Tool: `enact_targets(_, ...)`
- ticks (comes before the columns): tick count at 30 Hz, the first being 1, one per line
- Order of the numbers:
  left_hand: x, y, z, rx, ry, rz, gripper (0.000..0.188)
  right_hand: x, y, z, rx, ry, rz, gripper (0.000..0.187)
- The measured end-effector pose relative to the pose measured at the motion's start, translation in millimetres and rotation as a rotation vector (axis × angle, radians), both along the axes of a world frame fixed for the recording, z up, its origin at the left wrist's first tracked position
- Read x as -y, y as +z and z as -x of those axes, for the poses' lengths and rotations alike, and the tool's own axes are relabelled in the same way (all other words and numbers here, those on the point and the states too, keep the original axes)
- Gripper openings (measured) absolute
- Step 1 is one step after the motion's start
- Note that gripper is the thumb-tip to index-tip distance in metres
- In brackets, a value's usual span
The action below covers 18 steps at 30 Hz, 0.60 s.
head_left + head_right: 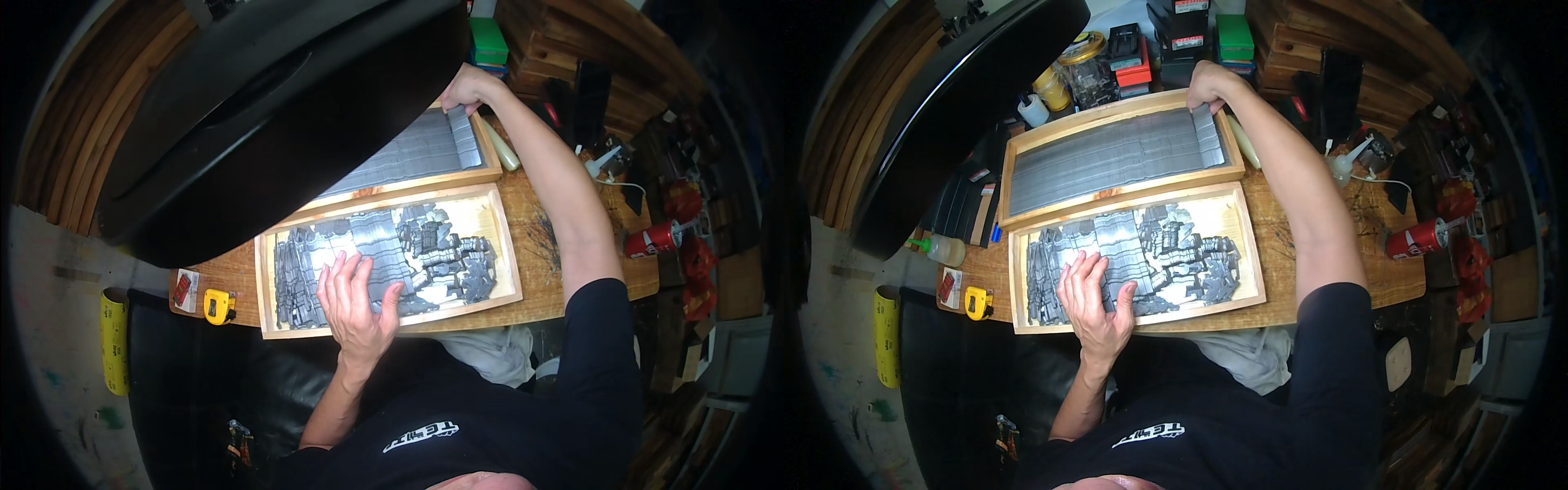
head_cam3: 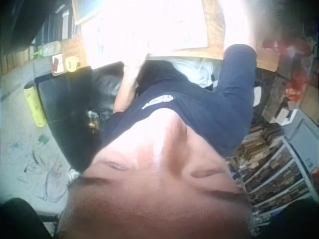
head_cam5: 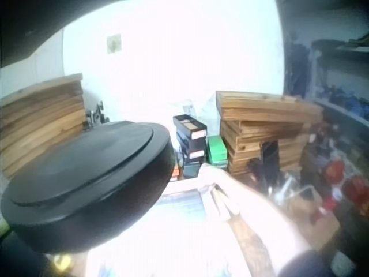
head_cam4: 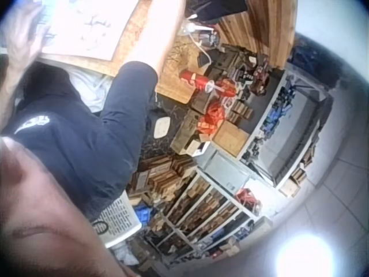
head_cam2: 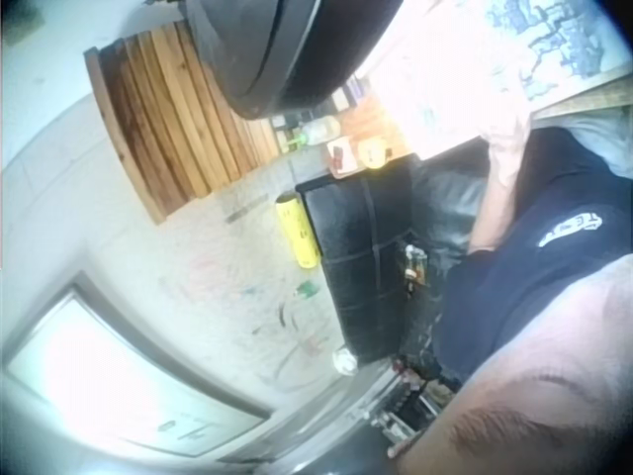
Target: The person assembles small gray roof tiles by hand, picking them from a wooden tray and arranging them into rows on a dark gray board. The person repeatedly picks up tiles, aligns them, and places them onto the board to form a patterned surface.
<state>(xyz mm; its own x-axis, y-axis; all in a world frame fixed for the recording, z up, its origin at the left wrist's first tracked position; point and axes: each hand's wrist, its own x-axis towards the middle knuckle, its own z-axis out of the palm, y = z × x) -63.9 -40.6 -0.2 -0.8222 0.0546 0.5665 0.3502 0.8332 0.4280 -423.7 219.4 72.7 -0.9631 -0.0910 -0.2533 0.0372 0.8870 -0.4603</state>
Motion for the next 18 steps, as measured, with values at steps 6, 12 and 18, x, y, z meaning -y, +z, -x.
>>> enact_targets(6, 1, 0, -1, -0.01, 0.003, 0.0, 0.05, 10, -1, -10, -0.146, -0.06, 0.007, 0.016)
enact_targets(12, 2, -1, -1, -0.016, -0.001, -0.005, 0.049, -4, 9, -49, -0.328, -0.029, -0.095, 0.014)
enact_targets(18, -1, -2, 1, -0.024, -0.015, -0.007, 0.051, -10, 33, -101, -0.029, 0.124, -0.279, 0.015)
